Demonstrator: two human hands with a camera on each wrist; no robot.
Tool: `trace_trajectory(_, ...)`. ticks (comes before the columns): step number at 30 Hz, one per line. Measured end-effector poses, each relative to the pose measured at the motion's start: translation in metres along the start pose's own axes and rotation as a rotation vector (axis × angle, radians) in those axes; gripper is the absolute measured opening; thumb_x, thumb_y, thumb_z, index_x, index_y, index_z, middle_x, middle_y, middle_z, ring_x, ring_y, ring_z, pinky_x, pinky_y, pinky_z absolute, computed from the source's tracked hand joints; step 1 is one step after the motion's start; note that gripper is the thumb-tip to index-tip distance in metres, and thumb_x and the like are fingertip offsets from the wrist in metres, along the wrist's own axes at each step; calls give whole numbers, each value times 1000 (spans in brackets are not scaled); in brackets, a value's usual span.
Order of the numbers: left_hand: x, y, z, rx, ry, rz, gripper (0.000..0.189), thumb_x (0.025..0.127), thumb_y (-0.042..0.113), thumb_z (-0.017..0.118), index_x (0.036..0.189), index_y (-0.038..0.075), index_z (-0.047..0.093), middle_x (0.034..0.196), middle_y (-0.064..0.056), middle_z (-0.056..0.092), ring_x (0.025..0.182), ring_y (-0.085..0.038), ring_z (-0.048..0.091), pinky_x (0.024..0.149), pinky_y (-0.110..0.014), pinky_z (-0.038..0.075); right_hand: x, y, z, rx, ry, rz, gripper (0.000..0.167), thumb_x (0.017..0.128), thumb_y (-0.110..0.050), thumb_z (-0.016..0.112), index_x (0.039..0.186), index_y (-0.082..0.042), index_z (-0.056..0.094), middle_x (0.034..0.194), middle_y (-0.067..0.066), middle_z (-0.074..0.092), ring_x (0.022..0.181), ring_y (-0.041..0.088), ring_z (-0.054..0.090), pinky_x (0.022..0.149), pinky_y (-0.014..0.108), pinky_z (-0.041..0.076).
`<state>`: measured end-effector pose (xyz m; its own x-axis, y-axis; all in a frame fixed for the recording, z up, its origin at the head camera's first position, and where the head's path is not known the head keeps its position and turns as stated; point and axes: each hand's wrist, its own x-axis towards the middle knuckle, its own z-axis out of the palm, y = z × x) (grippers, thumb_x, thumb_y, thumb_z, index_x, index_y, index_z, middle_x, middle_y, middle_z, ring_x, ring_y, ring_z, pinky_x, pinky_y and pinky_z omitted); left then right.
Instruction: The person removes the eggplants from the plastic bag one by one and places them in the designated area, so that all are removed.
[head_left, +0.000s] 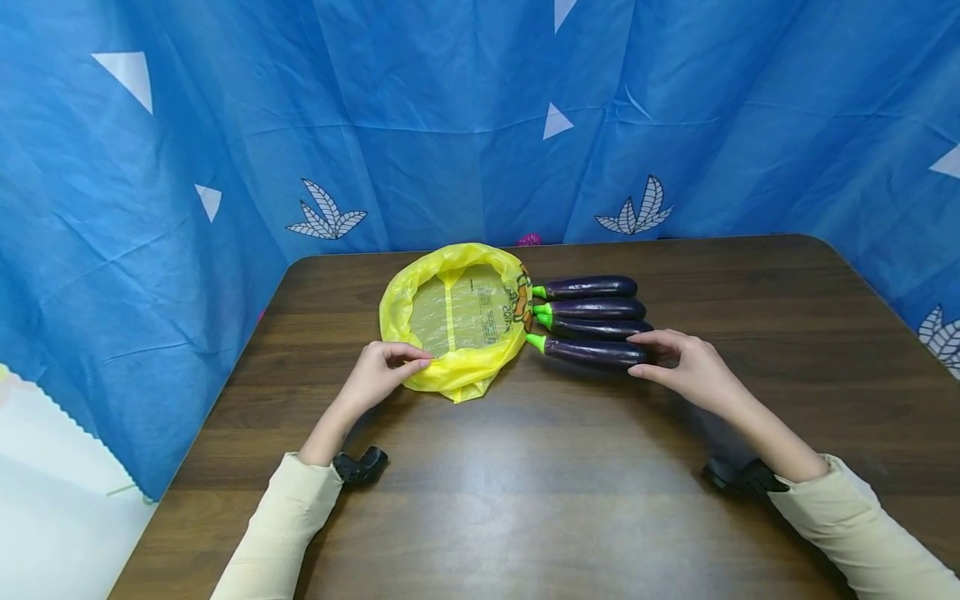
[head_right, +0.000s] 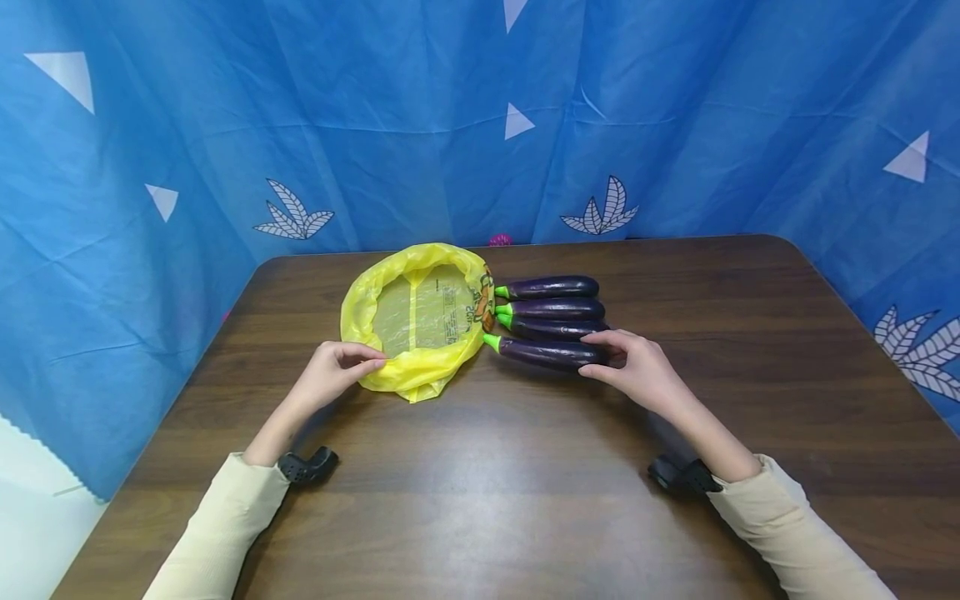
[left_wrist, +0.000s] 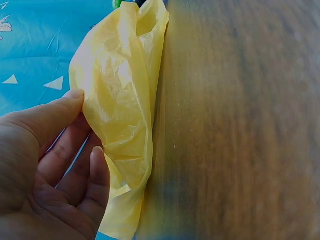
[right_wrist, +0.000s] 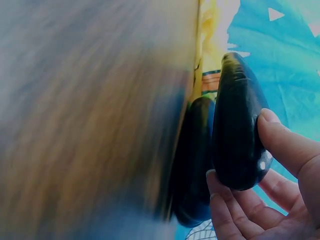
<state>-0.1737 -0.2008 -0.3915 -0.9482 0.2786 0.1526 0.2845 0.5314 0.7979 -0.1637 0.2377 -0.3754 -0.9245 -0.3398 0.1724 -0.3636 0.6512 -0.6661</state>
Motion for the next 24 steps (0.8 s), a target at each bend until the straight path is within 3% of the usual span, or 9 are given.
trace_trajectory(3,-1,5,0,7,1,-5,16,86,10,69,97,0,73,91,-8,69,81,-20,60,67,-26,48,-1,4,0,-13,-7,14,43,84,-22,72,119,0,61,117,23,57,96,35,58,78,50,47)
trace_trajectory(10,-8,38,-4,27,-11,12,14,87,2,66,96,-7,70,90,-12,69,80,-22,59,66,-26,48,-3,12,1,-21,-24,29,43,84,-23,72,119,0,61,115,22,59,93,34,60,75,48,49)
trace_trajectory(24,-9,40,-4,18,-9,-7,14,86,4,67,97,-4,72,90,-11,69,82,-22,60,69,-31,49,2,21,10,-89,59,-44,39,78,-14,77,112,0,63,104,17,59,89,33,58,74,49,49)
